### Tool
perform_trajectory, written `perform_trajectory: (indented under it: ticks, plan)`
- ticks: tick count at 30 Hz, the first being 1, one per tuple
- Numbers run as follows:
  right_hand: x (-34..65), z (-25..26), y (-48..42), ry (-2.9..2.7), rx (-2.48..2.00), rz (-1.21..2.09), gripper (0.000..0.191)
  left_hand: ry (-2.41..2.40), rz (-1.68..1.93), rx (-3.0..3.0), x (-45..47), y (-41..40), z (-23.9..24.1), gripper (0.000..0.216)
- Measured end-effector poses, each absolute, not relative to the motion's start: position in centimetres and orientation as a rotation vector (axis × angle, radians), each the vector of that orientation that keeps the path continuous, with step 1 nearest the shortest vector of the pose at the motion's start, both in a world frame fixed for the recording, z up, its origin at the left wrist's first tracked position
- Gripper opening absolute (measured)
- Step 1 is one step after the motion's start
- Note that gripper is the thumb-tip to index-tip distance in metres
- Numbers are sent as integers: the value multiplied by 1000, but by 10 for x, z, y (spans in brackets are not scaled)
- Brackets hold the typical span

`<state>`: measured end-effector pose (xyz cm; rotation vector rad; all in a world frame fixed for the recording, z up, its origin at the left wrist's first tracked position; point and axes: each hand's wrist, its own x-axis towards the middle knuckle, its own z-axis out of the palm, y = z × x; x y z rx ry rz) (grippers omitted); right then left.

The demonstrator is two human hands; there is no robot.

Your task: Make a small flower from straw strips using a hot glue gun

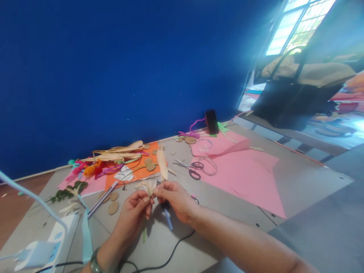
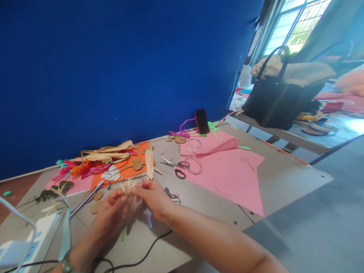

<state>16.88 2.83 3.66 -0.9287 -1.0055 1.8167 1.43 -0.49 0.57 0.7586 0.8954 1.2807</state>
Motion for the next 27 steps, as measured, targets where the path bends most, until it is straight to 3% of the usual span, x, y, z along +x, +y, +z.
perform_trajectory:
  ticks: [27]
  plan:
    - [168,37,28,-1048,-959,1773,24,1043,1335,842,17,-9,8,20]
